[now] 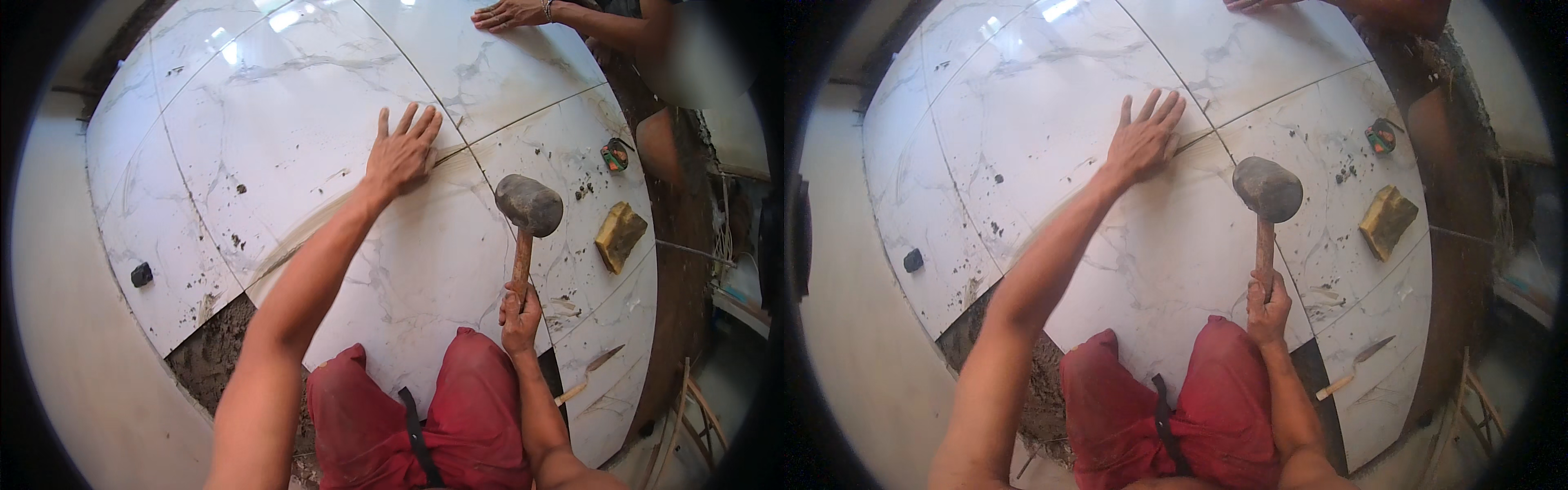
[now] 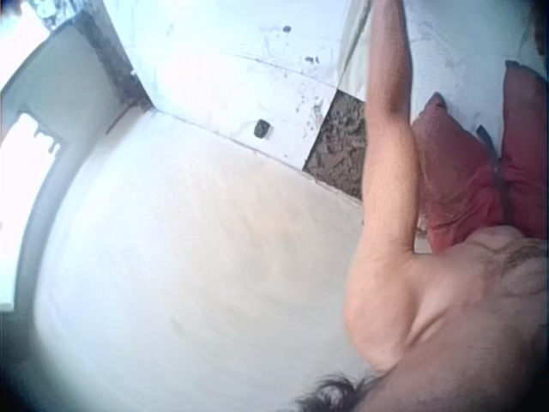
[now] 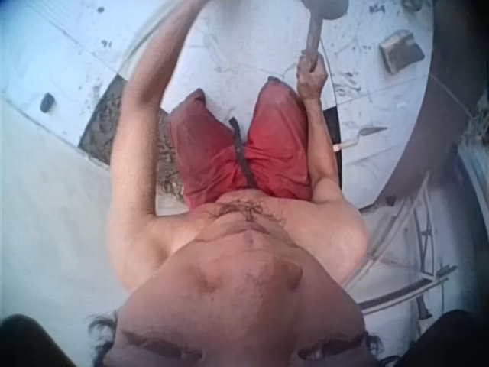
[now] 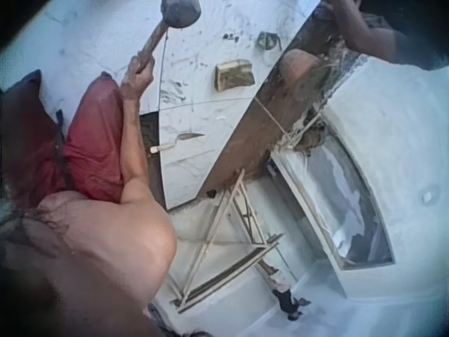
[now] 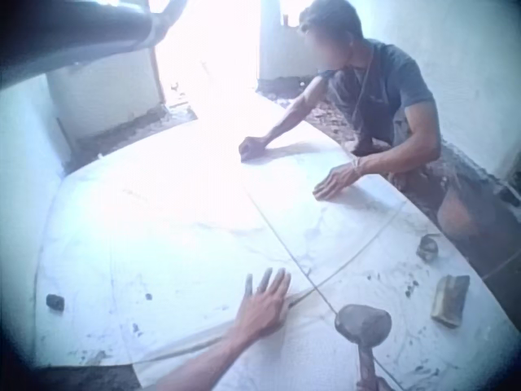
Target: The person spreads cement on the floor using a trowel, places a large white marble-patterned tile, and taps it into place with a rubber mallet. They adjust the tile alignment and clean excess cement from the edges.
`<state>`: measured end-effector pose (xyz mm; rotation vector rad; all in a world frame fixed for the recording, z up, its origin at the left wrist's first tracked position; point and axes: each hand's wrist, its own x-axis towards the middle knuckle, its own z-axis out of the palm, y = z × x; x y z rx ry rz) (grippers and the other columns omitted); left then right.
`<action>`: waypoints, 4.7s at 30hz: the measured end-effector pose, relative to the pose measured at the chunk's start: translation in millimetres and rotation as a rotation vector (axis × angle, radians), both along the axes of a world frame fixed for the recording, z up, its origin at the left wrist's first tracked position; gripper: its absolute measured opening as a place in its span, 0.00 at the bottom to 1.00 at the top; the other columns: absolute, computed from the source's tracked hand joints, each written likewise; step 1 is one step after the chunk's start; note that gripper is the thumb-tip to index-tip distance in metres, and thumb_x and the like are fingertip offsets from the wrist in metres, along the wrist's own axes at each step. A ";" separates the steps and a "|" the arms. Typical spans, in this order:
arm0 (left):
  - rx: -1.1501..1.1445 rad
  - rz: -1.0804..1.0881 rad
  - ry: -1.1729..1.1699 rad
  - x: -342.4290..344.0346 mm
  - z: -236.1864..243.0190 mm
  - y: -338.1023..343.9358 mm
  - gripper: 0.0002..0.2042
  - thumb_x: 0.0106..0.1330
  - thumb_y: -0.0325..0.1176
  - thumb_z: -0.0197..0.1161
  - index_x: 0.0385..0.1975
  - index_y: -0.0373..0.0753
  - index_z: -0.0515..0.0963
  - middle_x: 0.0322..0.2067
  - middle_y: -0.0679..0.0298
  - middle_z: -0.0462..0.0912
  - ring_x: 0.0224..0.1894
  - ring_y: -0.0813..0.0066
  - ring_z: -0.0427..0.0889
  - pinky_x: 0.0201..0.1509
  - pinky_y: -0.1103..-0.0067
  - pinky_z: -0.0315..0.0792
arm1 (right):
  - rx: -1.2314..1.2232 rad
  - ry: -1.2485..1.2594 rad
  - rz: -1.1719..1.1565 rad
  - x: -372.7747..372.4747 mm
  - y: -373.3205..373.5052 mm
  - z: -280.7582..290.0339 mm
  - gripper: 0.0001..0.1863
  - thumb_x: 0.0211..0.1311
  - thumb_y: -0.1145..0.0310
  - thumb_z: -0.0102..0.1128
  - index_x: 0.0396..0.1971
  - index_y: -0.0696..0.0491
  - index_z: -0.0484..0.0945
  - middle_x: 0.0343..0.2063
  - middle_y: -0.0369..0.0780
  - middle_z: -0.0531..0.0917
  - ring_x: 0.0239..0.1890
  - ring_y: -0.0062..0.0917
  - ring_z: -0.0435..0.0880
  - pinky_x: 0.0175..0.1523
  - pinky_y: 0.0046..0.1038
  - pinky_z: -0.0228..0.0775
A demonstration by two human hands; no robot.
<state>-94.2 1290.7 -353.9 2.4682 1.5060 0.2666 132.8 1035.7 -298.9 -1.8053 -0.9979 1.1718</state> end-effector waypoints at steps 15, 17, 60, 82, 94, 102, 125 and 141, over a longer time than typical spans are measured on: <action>-0.039 0.051 0.089 -61.1 -21.8 165.8 0.29 0.70 0.45 0.46 0.69 0.42 0.56 0.70 0.60 0.55 0.73 0.59 0.50 0.74 0.57 0.44 | -0.095 -0.022 0.063 -27.4 74.1 4.1 0.17 0.69 0.62 0.51 0.48 0.60 0.70 0.21 0.31 0.71 0.18 0.11 0.66 0.23 0.16 0.61; 0.029 0.165 0.069 -89.2 -30.5 211.6 0.30 0.70 0.47 0.47 0.69 0.42 0.55 0.71 0.61 0.54 0.73 0.58 0.50 0.74 0.57 0.46 | -0.051 -0.031 0.129 -33.9 93.2 10.1 0.18 0.68 0.63 0.51 0.50 0.60 0.69 0.21 0.31 0.71 0.18 0.11 0.67 0.23 0.17 0.61; -0.425 0.396 0.206 -81.9 8.1 327.7 0.51 0.49 0.45 0.74 0.70 0.36 0.49 0.71 0.53 0.50 0.70 0.50 0.55 0.70 0.68 0.60 | 0.251 -0.126 0.183 -151.2 472.2 23.6 0.17 0.72 0.57 0.44 0.41 0.58 0.69 0.23 0.46 0.78 0.21 0.36 0.78 0.31 0.34 0.69; -0.428 0.356 0.204 -75.5 -1.5 313.7 0.50 0.49 0.45 0.74 0.69 0.35 0.50 0.70 0.52 0.51 0.69 0.48 0.56 0.68 0.66 0.63 | 0.365 -0.218 0.043 -134.6 449.0 23.7 0.20 0.73 0.54 0.44 0.42 0.59 0.66 0.19 0.46 0.75 0.22 0.41 0.78 0.30 0.38 0.67; -0.429 0.361 0.193 -67.3 14.2 326.0 0.52 0.47 0.43 0.76 0.70 0.36 0.49 0.71 0.53 0.50 0.70 0.48 0.55 0.69 0.66 0.62 | 0.151 -0.495 0.143 -114.8 450.1 -32.6 0.18 0.72 0.56 0.45 0.44 0.58 0.68 0.25 0.51 0.79 0.29 0.47 0.81 0.36 0.39 0.70; -0.513 0.444 0.148 -64.7 14.9 328.6 0.48 0.53 0.39 0.71 0.72 0.47 0.46 0.74 0.69 0.42 0.74 0.61 0.44 0.64 0.49 0.63 | 0.426 -0.557 0.140 -114.2 459.6 -22.8 0.19 0.72 0.55 0.46 0.41 0.59 0.69 0.21 0.45 0.77 0.20 0.34 0.77 0.27 0.35 0.67; -0.424 0.338 0.177 -84.4 -8.5 325.5 0.52 0.49 0.44 0.74 0.70 0.34 0.47 0.71 0.49 0.48 0.71 0.43 0.51 0.72 0.65 0.58 | 0.173 -0.314 0.224 -115.3 432.3 25.3 0.19 0.69 0.55 0.49 0.44 0.57 0.65 0.27 0.55 0.81 0.34 0.56 0.80 0.37 0.48 0.69; -0.460 0.365 0.193 -72.6 1.4 327.7 0.49 0.52 0.41 0.72 0.70 0.37 0.47 0.72 0.53 0.47 0.71 0.50 0.52 0.71 0.67 0.60 | 0.022 -0.571 0.291 -101.3 421.0 -18.4 0.19 0.69 0.55 0.51 0.40 0.58 0.70 0.21 0.47 0.78 0.25 0.43 0.80 0.34 0.39 0.70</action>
